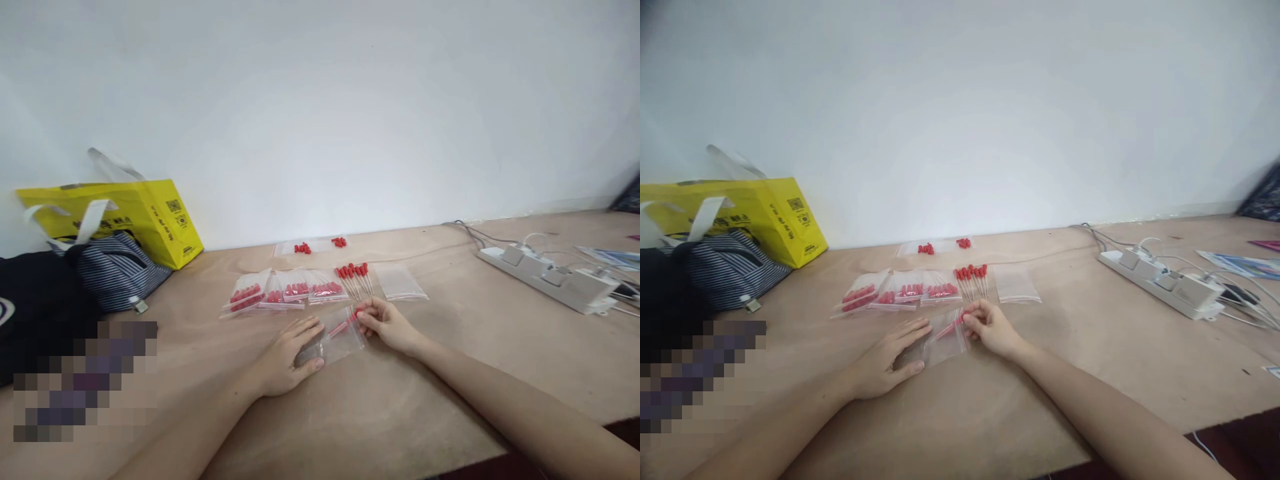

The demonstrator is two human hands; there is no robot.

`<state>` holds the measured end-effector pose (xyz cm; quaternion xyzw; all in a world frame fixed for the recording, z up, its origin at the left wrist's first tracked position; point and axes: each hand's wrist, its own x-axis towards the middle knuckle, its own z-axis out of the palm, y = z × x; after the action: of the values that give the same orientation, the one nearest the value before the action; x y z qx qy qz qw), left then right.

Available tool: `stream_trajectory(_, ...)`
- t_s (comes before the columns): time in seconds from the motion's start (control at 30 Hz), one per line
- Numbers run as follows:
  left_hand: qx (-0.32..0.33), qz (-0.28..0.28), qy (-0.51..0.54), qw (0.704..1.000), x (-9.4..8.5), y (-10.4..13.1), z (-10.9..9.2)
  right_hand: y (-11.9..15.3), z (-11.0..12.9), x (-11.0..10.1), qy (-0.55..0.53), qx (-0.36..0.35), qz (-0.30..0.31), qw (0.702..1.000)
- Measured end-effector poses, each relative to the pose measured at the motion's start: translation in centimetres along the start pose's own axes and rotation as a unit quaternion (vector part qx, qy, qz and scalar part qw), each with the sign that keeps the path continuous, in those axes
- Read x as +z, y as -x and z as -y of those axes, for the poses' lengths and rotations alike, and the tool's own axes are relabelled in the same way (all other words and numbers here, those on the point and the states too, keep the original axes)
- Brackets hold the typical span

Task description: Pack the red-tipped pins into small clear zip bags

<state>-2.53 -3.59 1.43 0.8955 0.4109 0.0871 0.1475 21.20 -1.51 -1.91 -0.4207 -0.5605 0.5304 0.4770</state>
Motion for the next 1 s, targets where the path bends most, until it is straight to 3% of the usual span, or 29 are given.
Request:
stream_trajectory(0.13, 0.003, -0.006, 0.004, 1.0, 0.0, 0.0, 0.0, 0.4, -0.1, -0.2, 0.2, -0.09, 0.109, 0.97)
stream_trajectory(0.27, 0.009, -0.009, 0.01, 1.0, 0.0, 0.0, 0.0, -0.6, 0.3, -1.1, 0.219, -0.107, 0.155, 0.957)
stream_trajectory(0.33, 0.009, -0.005, 0.011, 1.0, -0.1, 0.1, 0.0, -2.2, 0.6, -2.3, 0.223, -0.077, 0.096, 0.967)
stream_trajectory(0.37, 0.009, -0.002, 0.011, 1.0, -0.2, 0.1, -0.1, -3.3, 0.8, -3.0, 0.246, -0.062, 0.033, 0.967)
stream_trajectory(0.43, 0.01, 0.003, 0.012, 1.0, -0.4, 0.1, -0.2, -5.8, 1.3, -4.4, 0.343, -0.006, -0.112, 0.933)
stream_trajectory(0.47, 0.012, 0.005, 0.011, 1.0, -0.5, 0.1, -0.2, -7.0, 1.5, -5.0, 0.397, 0.027, -0.166, 0.902)
stream_trajectory(0.5, 0.014, 0.006, 0.011, 1.0, -0.5, 0.2, -0.3, -8.2, 1.7, -5.5, 0.412, 0.04, -0.187, 0.891)
stream_trajectory(0.73, 0.014, 0.003, 0.023, 1.0, -0.4, 0.3, -0.1, -13.5, 1.0, -5.0, 0.459, 0.12, -0.216, 0.853)
stream_trajectory(1.0, 0.012, 0.014, 0.02, 1.0, -0.5, 0.1, -0.1, -14.9, 0.8, -5.0, 0.439, 0.165, -0.201, 0.86)
